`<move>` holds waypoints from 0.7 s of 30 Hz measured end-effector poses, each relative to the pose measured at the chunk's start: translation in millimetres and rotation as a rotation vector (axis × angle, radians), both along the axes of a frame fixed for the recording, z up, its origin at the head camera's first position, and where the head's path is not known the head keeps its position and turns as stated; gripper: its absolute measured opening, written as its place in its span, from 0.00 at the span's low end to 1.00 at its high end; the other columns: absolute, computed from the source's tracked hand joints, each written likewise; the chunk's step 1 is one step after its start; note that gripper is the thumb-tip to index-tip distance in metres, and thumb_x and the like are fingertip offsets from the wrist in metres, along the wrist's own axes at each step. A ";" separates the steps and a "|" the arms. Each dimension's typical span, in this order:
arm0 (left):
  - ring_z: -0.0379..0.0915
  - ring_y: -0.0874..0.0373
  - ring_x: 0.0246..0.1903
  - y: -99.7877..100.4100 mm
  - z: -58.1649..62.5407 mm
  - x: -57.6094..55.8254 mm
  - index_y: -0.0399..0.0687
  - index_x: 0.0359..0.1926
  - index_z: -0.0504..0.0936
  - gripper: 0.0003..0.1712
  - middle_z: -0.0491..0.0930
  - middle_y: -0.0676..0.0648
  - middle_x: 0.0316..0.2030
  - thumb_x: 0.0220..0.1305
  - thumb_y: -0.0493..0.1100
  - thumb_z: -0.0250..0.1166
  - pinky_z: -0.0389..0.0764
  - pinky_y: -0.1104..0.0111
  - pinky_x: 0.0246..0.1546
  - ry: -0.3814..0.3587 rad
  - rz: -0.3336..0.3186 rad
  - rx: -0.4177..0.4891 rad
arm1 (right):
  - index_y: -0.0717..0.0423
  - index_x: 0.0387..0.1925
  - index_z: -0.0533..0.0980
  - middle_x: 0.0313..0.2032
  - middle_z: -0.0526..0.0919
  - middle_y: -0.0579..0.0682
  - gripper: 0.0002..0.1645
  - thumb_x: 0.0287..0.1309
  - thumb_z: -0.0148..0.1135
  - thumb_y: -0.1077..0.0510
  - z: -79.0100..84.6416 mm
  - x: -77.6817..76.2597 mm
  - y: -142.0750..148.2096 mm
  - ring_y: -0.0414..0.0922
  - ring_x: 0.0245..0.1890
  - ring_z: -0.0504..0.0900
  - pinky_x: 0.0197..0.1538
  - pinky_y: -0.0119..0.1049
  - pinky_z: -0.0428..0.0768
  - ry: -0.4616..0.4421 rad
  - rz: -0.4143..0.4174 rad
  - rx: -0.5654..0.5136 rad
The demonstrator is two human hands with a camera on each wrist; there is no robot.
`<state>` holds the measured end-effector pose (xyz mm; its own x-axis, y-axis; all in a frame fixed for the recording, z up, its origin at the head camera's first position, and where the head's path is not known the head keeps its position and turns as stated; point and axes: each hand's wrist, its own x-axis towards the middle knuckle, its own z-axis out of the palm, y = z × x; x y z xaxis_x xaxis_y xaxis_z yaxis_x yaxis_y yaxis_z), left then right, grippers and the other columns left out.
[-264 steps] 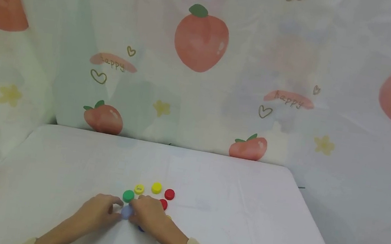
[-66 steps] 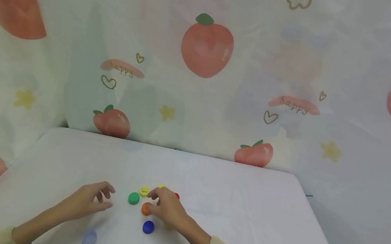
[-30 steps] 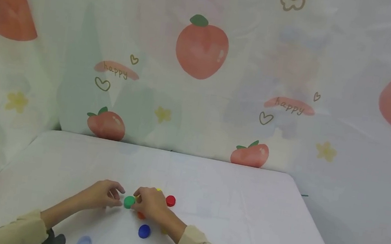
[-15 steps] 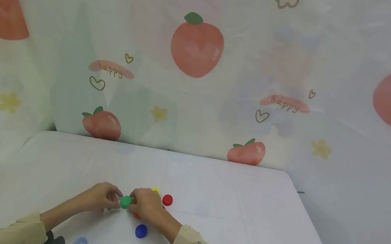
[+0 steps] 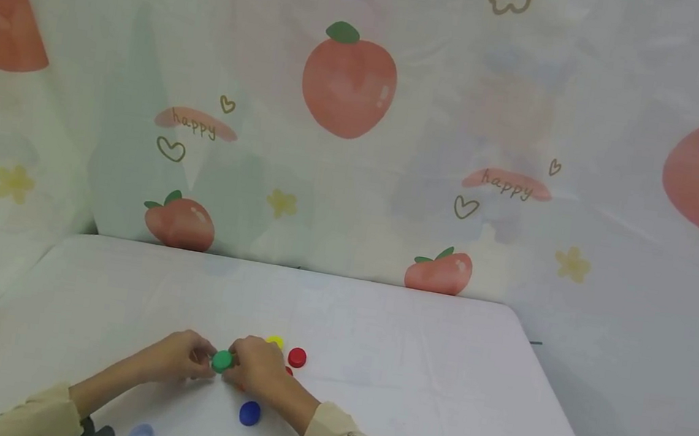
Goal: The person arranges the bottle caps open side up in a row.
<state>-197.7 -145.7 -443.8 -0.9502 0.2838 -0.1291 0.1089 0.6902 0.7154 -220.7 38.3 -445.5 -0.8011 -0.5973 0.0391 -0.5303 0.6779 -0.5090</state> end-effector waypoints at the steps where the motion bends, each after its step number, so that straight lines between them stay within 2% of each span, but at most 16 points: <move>1: 0.71 0.60 0.18 -0.3 0.1 0.2 0.31 0.42 0.81 0.18 0.75 0.52 0.21 0.50 0.35 0.71 0.72 0.70 0.19 0.001 -0.009 0.002 | 0.57 0.43 0.80 0.28 0.78 0.42 0.19 0.48 0.73 0.55 0.6 0.6 -0.5 0.33 0.28 0.74 0.33 0.23 0.73 -0.003 -0.001 0.007; 7: 0.70 0.60 0.20 -3.8 2.5 0.7 0.32 0.41 0.82 0.16 0.76 0.52 0.22 0.54 0.39 0.69 0.72 0.69 0.20 0.012 -0.065 0.030 | 0.57 0.42 0.80 0.28 0.77 0.42 0.18 0.48 0.73 0.57 4.1 1.0 -2.6 0.32 0.27 0.74 0.33 0.23 0.73 -0.035 0.005 -0.014; 12: 0.72 0.59 0.24 -6.3 3.0 2.3 0.32 0.42 0.82 0.17 0.78 0.52 0.26 0.58 0.43 0.67 0.74 0.68 0.23 0.032 -0.094 0.048 | 0.57 0.41 0.80 0.28 0.77 0.41 0.18 0.48 0.73 0.56 2.5 -0.1 -2.9 0.31 0.27 0.73 0.32 0.23 0.73 -0.026 0.007 -0.031; 17: 0.77 0.56 0.26 -6.5 5.3 5.0 0.32 0.42 0.81 0.16 0.81 0.48 0.31 0.64 0.44 0.62 0.76 0.69 0.24 0.132 -0.084 0.101 | 0.57 0.42 0.79 0.30 0.78 0.42 0.18 0.48 0.72 0.56 2.1 -0.1 -1.0 0.34 0.30 0.74 0.34 0.22 0.73 0.060 0.006 -0.036; 21: 0.78 0.56 0.25 -5.8 9.6 4.6 0.34 0.43 0.81 0.17 0.82 0.48 0.33 0.66 0.46 0.60 0.77 0.70 0.25 0.199 -0.036 0.148 | 0.55 0.44 0.77 0.35 0.81 0.43 0.18 0.52 0.70 0.56 7.2 0.4 3.2 0.37 0.37 0.78 0.38 0.22 0.75 0.115 0.021 -0.075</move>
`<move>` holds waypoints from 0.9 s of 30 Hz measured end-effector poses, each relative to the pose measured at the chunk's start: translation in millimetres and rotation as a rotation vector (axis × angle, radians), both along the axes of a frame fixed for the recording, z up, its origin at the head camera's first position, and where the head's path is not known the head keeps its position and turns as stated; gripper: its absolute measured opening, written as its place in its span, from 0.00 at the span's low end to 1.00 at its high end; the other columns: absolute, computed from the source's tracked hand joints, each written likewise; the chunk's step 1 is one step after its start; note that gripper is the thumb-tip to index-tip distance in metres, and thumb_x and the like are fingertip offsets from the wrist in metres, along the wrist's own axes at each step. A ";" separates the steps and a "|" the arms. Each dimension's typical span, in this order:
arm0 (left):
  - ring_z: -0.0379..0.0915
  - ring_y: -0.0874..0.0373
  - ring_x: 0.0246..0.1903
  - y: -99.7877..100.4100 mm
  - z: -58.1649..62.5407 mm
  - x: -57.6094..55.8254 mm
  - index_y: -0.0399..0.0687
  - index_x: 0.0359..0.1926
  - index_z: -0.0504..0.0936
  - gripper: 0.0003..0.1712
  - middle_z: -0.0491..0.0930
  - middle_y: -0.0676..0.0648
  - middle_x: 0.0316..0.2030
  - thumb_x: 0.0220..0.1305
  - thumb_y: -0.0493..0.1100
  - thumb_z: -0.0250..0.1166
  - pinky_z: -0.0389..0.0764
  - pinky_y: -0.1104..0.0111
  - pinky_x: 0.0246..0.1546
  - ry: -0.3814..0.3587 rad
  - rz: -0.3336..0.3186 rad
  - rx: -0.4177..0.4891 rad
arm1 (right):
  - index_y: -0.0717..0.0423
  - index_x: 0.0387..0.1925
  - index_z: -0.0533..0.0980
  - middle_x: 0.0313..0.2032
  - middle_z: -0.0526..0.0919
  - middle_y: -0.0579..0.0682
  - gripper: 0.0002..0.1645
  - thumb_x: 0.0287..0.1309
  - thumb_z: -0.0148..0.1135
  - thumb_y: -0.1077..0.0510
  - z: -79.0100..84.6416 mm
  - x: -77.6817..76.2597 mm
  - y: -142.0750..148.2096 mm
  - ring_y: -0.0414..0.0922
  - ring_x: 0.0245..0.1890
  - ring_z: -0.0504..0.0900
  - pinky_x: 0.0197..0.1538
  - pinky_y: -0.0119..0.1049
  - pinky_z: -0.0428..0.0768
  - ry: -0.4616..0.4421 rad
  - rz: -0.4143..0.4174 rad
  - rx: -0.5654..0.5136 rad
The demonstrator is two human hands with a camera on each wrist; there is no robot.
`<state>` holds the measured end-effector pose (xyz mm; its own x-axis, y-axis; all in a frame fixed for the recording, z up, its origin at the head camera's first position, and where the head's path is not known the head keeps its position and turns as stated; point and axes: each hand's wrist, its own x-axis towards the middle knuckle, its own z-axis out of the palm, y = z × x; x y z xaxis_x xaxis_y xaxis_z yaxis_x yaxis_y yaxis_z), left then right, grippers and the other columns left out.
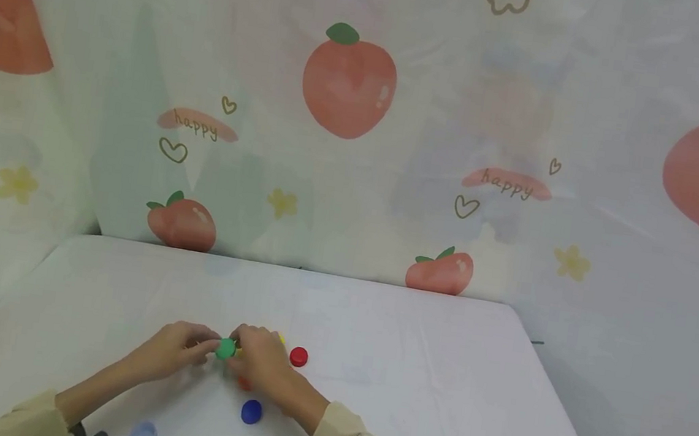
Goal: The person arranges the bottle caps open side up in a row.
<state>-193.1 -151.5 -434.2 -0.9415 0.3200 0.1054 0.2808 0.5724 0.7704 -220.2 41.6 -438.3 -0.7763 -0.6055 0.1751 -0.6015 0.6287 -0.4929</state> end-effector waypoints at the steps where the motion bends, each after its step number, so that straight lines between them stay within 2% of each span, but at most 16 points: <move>1: 0.77 0.57 0.26 0.1 0.6 0.1 0.34 0.44 0.81 0.17 0.82 0.48 0.33 0.65 0.46 0.60 0.77 0.71 0.26 0.000 0.011 0.009 | 0.54 0.45 0.76 0.36 0.81 0.43 0.18 0.53 0.69 0.57 1.6 0.8 1.5 0.38 0.38 0.79 0.38 0.22 0.75 0.001 0.007 -0.014; 9: 0.80 0.52 0.26 2.2 5.1 3.7 0.34 0.44 0.81 0.18 0.83 0.49 0.30 0.64 0.46 0.62 0.79 0.71 0.28 -0.038 0.051 0.124 | 0.54 0.47 0.73 0.37 0.80 0.40 0.19 0.56 0.67 0.56 8.5 5.1 9.0 0.38 0.38 0.79 0.42 0.26 0.76 -0.024 0.097 -0.124; 13: 0.81 0.53 0.26 4.3 7.9 7.3 0.32 0.46 0.80 0.20 0.83 0.48 0.30 0.62 0.45 0.65 0.79 0.71 0.29 -0.012 0.062 0.166 | 0.56 0.55 0.69 0.38 0.80 0.40 0.25 0.57 0.66 0.55 7.3 4.5 14.1 0.34 0.36 0.78 0.40 0.27 0.77 -0.081 0.156 -0.204; 16: 0.81 0.53 0.27 5.9 10.5 10.2 0.32 0.48 0.80 0.22 0.83 0.48 0.32 0.60 0.46 0.66 0.80 0.72 0.31 0.016 0.058 0.192 | 0.56 0.56 0.70 0.38 0.82 0.40 0.25 0.59 0.64 0.53 6.9 3.4 18.4 0.32 0.35 0.77 0.39 0.26 0.77 -0.138 0.162 -0.266; 22: 0.82 0.51 0.32 9.0 17.2 16.6 0.44 0.45 0.82 0.16 0.83 0.51 0.36 0.60 0.48 0.66 0.79 0.70 0.35 0.056 0.043 0.225 | 0.56 0.47 0.74 0.38 0.84 0.52 0.14 0.62 0.60 0.55 9.8 5.8 23.3 0.43 0.34 0.83 0.39 0.29 0.79 -0.262 0.159 -0.411; 27: 0.81 0.57 0.35 10.5 21.8 20.4 0.52 0.42 0.83 0.12 0.81 0.53 0.39 0.59 0.49 0.66 0.79 0.70 0.37 0.091 0.076 0.257 | 0.55 0.45 0.73 0.38 0.83 0.48 0.11 0.62 0.61 0.58 19.6 13.6 22.5 0.40 0.35 0.83 0.40 0.29 0.79 -0.271 0.130 -0.466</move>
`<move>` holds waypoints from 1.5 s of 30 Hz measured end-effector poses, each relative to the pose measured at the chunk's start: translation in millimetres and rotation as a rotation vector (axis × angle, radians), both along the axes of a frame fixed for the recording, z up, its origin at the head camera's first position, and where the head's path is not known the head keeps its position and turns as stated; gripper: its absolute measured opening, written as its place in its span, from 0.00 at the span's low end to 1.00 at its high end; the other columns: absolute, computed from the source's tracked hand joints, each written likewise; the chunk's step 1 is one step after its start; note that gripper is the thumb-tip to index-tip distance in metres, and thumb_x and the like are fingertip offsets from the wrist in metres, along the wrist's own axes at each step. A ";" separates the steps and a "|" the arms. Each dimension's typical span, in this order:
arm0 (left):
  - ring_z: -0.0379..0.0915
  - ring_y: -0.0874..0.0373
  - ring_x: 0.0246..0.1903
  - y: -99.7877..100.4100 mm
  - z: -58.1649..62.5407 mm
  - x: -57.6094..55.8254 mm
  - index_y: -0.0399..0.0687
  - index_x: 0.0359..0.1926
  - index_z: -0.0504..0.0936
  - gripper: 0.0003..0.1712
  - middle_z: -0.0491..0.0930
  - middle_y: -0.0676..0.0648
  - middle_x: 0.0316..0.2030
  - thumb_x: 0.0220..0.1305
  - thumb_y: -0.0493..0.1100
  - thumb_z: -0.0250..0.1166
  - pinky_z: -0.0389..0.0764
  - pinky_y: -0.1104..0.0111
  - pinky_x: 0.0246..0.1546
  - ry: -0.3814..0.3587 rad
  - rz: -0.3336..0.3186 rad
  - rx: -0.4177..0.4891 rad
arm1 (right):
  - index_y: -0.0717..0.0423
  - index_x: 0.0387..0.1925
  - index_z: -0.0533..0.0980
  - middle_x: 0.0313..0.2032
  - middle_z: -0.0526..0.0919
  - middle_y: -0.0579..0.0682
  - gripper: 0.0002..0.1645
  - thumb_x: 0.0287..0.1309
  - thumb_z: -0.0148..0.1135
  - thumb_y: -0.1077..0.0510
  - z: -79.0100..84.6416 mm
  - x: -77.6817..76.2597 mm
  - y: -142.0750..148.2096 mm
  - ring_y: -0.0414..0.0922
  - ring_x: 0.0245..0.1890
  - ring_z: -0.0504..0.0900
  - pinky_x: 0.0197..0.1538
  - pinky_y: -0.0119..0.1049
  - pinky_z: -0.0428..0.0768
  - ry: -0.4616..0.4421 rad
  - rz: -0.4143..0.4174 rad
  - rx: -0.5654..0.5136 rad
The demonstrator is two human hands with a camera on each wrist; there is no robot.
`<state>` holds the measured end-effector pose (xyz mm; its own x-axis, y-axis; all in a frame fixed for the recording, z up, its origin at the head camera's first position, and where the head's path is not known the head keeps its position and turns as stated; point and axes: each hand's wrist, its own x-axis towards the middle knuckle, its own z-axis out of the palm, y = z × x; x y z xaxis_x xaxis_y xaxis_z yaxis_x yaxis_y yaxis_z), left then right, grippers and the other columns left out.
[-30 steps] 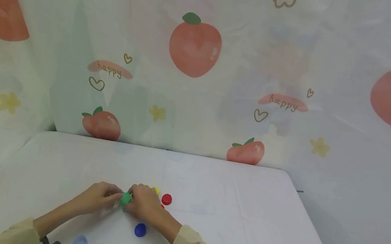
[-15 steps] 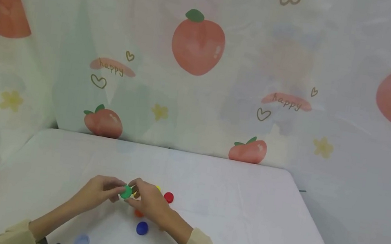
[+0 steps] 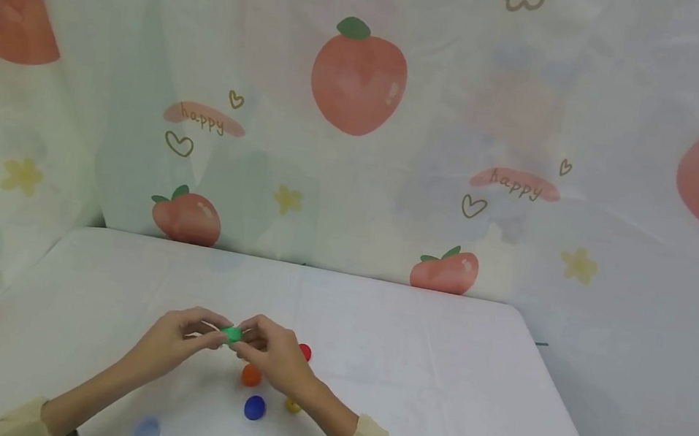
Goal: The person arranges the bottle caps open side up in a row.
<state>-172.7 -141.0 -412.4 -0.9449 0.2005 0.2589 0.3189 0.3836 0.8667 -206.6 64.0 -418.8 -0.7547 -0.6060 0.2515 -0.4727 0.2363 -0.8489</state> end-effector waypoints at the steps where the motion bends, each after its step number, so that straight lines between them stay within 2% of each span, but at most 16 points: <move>1: 0.81 0.58 0.35 -0.2 1.4 0.9 0.51 0.41 0.83 0.11 0.81 0.53 0.39 0.59 0.49 0.66 0.79 0.70 0.37 -0.001 0.003 0.017 | 0.55 0.44 0.74 0.38 0.83 0.46 0.11 0.61 0.61 0.58 1.0 1.3 -0.4 0.38 0.36 0.82 0.41 0.30 0.79 0.007 -0.007 -0.006; 6: 0.81 0.58 0.36 -1.7 8.6 6.8 0.51 0.39 0.85 0.10 0.82 0.53 0.37 0.58 0.49 0.67 0.79 0.70 0.38 0.008 -0.003 0.052 | 0.52 0.44 0.75 0.39 0.82 0.42 0.12 0.59 0.64 0.56 1.4 4.2 -0.2 0.37 0.39 0.81 0.44 0.31 0.78 0.010 -0.018 -0.032; 11: 0.79 0.59 0.40 -1.7 12.6 17.7 0.51 0.37 0.85 0.07 0.81 0.54 0.38 0.57 0.43 0.68 0.79 0.69 0.39 0.154 -0.057 0.045 | 0.57 0.46 0.76 0.42 0.82 0.48 0.14 0.58 0.63 0.62 5.5 11.1 0.7 0.42 0.42 0.82 0.45 0.34 0.78 -0.019 -0.002 -0.092; 14: 0.79 0.58 0.41 -2.6 15.5 20.8 0.48 0.43 0.82 0.12 0.80 0.53 0.41 0.56 0.41 0.69 0.79 0.68 0.41 0.181 -0.076 0.061 | 0.60 0.48 0.75 0.44 0.81 0.50 0.16 0.58 0.63 0.64 9.0 13.9 -0.6 0.45 0.43 0.81 0.46 0.35 0.78 0.004 -0.007 -0.124; 19: 0.78 0.59 0.42 -6.1 19.9 21.7 0.43 0.51 0.77 0.22 0.81 0.51 0.41 0.56 0.44 0.69 0.78 0.69 0.43 0.113 -0.063 0.052 | 0.58 0.51 0.75 0.43 0.81 0.46 0.20 0.57 0.65 0.60 16.1 17.8 -1.2 0.41 0.41 0.80 0.46 0.34 0.78 0.003 -0.021 -0.122; 24: 0.79 0.58 0.41 -11.9 17.2 28.5 0.41 0.50 0.78 0.22 0.82 0.50 0.42 0.57 0.47 0.69 0.78 0.70 0.42 0.070 -0.087 0.018 | 0.54 0.47 0.79 0.35 0.82 0.40 0.18 0.54 0.68 0.54 14.8 21.5 -1.9 0.38 0.36 0.81 0.43 0.34 0.79 -0.032 0.003 -0.040; 28: 0.79 0.60 0.39 -17.0 14.3 31.5 0.42 0.47 0.80 0.21 0.82 0.52 0.41 0.56 0.48 0.69 0.78 0.69 0.42 0.041 -0.115 -0.067 | 0.55 0.45 0.79 0.32 0.81 0.38 0.18 0.53 0.69 0.53 12.2 24.1 -5.3 0.34 0.32 0.80 0.41 0.31 0.79 0.002 0.033 0.046; 33: 0.78 0.61 0.38 -22.3 10.3 31.6 0.43 0.43 0.82 0.18 0.82 0.55 0.39 0.56 0.50 0.69 0.78 0.69 0.41 0.008 -0.175 -0.193 | 0.56 0.44 0.77 0.35 0.80 0.37 0.17 0.52 0.69 0.58 9.7 28.4 -11.1 0.31 0.33 0.78 0.41 0.26 0.77 0.037 0.078 0.137; 39: 0.77 0.61 0.40 -28.1 3.6 33.2 0.49 0.40 0.82 0.15 0.81 0.60 0.37 0.54 0.51 0.70 0.77 0.65 0.42 -0.026 -0.191 -0.325 | 0.56 0.44 0.77 0.36 0.81 0.36 0.15 0.54 0.68 0.59 5.5 33.9 -19.5 0.29 0.33 0.77 0.38 0.23 0.76 0.075 0.124 0.258; 43: 0.74 0.62 0.37 -30.6 -1.0 34.3 0.52 0.38 0.83 0.12 0.80 0.64 0.33 0.54 0.50 0.70 0.76 0.63 0.39 -0.081 -0.231 -0.381 | 0.55 0.41 0.78 0.32 0.81 0.35 0.14 0.51 0.70 0.59 4.8 35.3 -25.8 0.28 0.29 0.75 0.34 0.21 0.75 0.064 0.157 0.353; 45: 0.72 0.64 0.35 -31.5 -2.8 34.9 0.53 0.37 0.84 0.11 0.79 0.65 0.32 0.53 0.50 0.71 0.75 0.66 0.37 -0.108 -0.255 -0.407 | 0.55 0.39 0.78 0.29 0.80 0.35 0.14 0.50 0.71 0.60 4.0 36.0 -28.9 0.28 0.27 0.74 0.33 0.20 0.74 0.050 0.172 0.400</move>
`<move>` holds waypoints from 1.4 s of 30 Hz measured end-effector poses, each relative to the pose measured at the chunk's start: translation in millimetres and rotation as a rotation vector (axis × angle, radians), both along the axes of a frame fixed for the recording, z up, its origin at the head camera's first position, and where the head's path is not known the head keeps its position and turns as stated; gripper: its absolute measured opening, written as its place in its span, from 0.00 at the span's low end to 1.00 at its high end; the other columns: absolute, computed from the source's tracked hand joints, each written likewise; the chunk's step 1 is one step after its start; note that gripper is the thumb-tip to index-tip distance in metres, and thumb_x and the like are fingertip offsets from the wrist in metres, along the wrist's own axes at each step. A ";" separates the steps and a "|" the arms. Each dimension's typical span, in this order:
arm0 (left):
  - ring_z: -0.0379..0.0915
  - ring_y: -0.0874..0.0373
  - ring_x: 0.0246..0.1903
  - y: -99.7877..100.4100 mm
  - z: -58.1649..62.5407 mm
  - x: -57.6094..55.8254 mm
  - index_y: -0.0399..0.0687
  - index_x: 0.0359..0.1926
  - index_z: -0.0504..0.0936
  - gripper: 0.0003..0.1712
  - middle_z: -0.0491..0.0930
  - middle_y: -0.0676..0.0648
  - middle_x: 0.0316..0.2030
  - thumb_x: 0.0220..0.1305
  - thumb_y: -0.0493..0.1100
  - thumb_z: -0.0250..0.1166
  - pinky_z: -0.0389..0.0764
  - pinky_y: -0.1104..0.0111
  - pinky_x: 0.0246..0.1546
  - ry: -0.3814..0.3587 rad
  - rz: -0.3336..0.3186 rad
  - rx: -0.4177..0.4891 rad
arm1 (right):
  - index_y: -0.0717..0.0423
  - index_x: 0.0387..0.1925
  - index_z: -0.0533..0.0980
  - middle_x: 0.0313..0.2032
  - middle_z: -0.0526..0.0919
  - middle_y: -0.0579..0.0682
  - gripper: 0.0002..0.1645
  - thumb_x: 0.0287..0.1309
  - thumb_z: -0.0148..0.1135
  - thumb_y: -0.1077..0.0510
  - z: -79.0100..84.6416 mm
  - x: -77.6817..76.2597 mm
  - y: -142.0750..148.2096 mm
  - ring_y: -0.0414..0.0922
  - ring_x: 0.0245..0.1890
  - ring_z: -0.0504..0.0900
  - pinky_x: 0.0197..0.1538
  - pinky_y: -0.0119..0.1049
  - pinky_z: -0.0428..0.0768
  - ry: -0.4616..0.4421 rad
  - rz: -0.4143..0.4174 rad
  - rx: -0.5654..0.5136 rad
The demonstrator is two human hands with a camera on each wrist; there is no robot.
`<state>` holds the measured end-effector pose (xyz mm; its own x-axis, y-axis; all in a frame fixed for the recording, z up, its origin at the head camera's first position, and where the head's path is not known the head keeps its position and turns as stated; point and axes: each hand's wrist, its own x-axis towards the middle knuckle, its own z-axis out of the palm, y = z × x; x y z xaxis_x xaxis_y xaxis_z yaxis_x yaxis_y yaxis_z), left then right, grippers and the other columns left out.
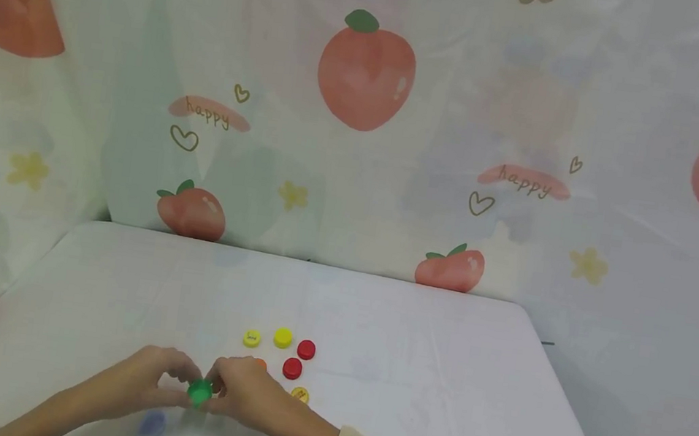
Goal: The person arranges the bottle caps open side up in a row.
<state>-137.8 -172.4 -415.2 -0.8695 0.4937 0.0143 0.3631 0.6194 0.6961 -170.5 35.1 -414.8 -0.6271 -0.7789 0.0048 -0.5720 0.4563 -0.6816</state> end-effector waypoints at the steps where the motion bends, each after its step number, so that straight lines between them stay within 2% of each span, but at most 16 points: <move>1: 0.71 0.64 0.35 -0.4 -0.9 0.6 0.52 0.36 0.84 0.11 0.79 0.65 0.32 0.52 0.49 0.72 0.75 0.67 0.37 -0.015 -0.008 -0.007 | 0.55 0.38 0.78 0.28 0.80 0.34 0.14 0.49 0.72 0.60 -0.4 0.6 -1.7 0.28 0.26 0.74 0.33 0.20 0.74 -0.013 0.000 0.022; 6: 0.72 0.62 0.37 -3.3 -8.0 3.9 0.52 0.35 0.84 0.12 0.78 0.66 0.32 0.49 0.47 0.74 0.75 0.63 0.39 -0.027 -0.009 -0.073 | 0.55 0.38 0.78 0.27 0.78 0.35 0.12 0.50 0.70 0.61 -6.2 4.5 -9.9 0.28 0.25 0.73 0.33 0.19 0.73 -0.023 0.018 0.097; 10: 0.69 0.60 0.39 -5.5 -13.7 6.8 0.55 0.35 0.85 0.14 0.76 0.66 0.33 0.45 0.50 0.75 0.69 0.56 0.41 0.033 -0.006 -0.148 | 0.55 0.38 0.79 0.25 0.77 0.35 0.11 0.51 0.70 0.62 -10.0 7.3 -14.5 0.29 0.25 0.71 0.32 0.19 0.73 -0.002 0.034 0.136; 13: 0.65 0.60 0.39 -5.7 -17.6 7.6 0.60 0.33 0.84 0.13 0.73 0.65 0.34 0.44 0.52 0.75 0.63 0.58 0.38 0.076 -0.012 -0.198 | 0.55 0.38 0.79 0.24 0.76 0.36 0.12 0.50 0.71 0.62 -11.3 8.4 -16.4 0.29 0.24 0.70 0.31 0.19 0.72 -0.003 0.036 0.160; 16: 0.63 0.61 0.38 -5.8 -20.0 8.3 0.62 0.32 0.84 0.13 0.70 0.63 0.35 0.43 0.53 0.75 0.62 0.59 0.37 0.082 -0.017 -0.232 | 0.55 0.38 0.79 0.23 0.75 0.37 0.11 0.50 0.71 0.62 -12.0 10.1 -18.7 0.30 0.23 0.70 0.31 0.19 0.72 0.020 0.041 0.193; 23: 0.61 0.62 0.37 -6.0 -23.4 11.0 0.62 0.33 0.83 0.14 0.70 0.63 0.35 0.42 0.52 0.75 0.62 0.59 0.37 0.098 -0.051 -0.259 | 0.55 0.38 0.79 0.21 0.73 0.37 0.13 0.49 0.71 0.62 -16.5 14.3 -25.0 0.31 0.22 0.70 0.29 0.20 0.71 0.016 0.032 0.249; 31: 0.62 0.61 0.37 -6.3 -31.9 15.1 0.63 0.32 0.82 0.13 0.70 0.63 0.34 0.42 0.51 0.76 0.61 0.60 0.36 0.089 -0.019 -0.259 | 0.55 0.38 0.79 0.21 0.73 0.37 0.12 0.50 0.71 0.60 -17.6 16.5 -26.7 0.30 0.22 0.70 0.29 0.19 0.71 0.047 0.044 0.268; 42: 0.62 0.61 0.35 -7.1 -34.7 16.3 0.64 0.32 0.82 0.13 0.71 0.64 0.33 0.43 0.49 0.76 0.61 0.59 0.35 0.067 -0.003 -0.247 | 0.55 0.38 0.79 0.21 0.73 0.38 0.13 0.50 0.71 0.60 -17.4 14.4 -26.4 0.30 0.22 0.70 0.29 0.19 0.71 0.038 0.067 0.278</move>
<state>-121.5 -179.5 -450.0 -0.8694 0.4917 -0.0493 0.4052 0.7664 0.4985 -156.1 8.7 -432.2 -0.5776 -0.7934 -0.1921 -0.6303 0.5830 -0.5128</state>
